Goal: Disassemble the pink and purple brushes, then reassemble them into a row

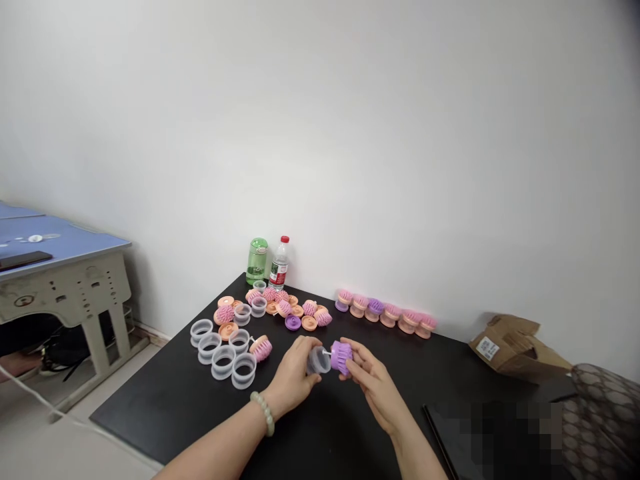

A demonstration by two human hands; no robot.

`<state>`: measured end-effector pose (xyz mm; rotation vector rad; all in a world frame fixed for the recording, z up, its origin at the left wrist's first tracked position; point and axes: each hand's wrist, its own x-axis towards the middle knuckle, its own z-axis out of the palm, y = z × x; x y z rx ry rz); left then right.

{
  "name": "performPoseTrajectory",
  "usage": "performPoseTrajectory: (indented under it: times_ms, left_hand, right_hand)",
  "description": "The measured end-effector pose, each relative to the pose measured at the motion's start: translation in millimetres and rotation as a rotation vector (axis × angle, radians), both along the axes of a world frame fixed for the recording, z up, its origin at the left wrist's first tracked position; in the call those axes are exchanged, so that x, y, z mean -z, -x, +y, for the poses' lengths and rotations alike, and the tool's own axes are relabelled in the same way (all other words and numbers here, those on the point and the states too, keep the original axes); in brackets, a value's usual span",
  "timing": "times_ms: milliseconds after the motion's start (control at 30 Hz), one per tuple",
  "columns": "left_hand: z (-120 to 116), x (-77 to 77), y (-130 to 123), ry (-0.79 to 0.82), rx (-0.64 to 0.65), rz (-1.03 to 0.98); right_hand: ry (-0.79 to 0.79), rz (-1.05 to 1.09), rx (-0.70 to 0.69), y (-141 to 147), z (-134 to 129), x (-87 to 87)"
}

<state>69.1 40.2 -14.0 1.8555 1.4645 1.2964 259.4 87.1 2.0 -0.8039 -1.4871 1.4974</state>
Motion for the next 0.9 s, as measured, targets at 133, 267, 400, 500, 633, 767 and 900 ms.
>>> performPoseTrajectory:
  times_ms: [133,267,400,500,633,767,900]
  left_hand:
    - [1.4,-0.5,3.8,-0.024,0.017,-0.019]
    - [1.3,0.7,4.3,-0.031,0.062,0.003]
    - [2.0,3.2,3.7,-0.010,0.020,-0.030]
    - [2.4,3.6,4.1,-0.007,0.007,-0.061]
    - [2.2,0.7,4.9,0.011,0.039,-0.069]
    - [1.8,-3.1,4.4,0.081,0.052,-0.101]
    - [1.0,-3.8,3.9,0.070,0.062,-0.076]
  right_hand:
    - [-0.015,-0.046,-0.016,4.6,-1.5,2.7]
    - [-0.014,-0.057,-0.014,10.4,-0.1,11.3]
    - [0.023,-0.061,-0.002,13.3,1.2,17.6]
    - [0.019,-0.043,-0.003,14.7,0.4,19.4]
    - [-0.056,-0.085,0.046,14.6,1.6,21.2]
    - [-0.072,-0.110,0.061,11.7,6.3,22.7]
    - [-0.100,-0.091,0.079,10.6,8.4,23.1]
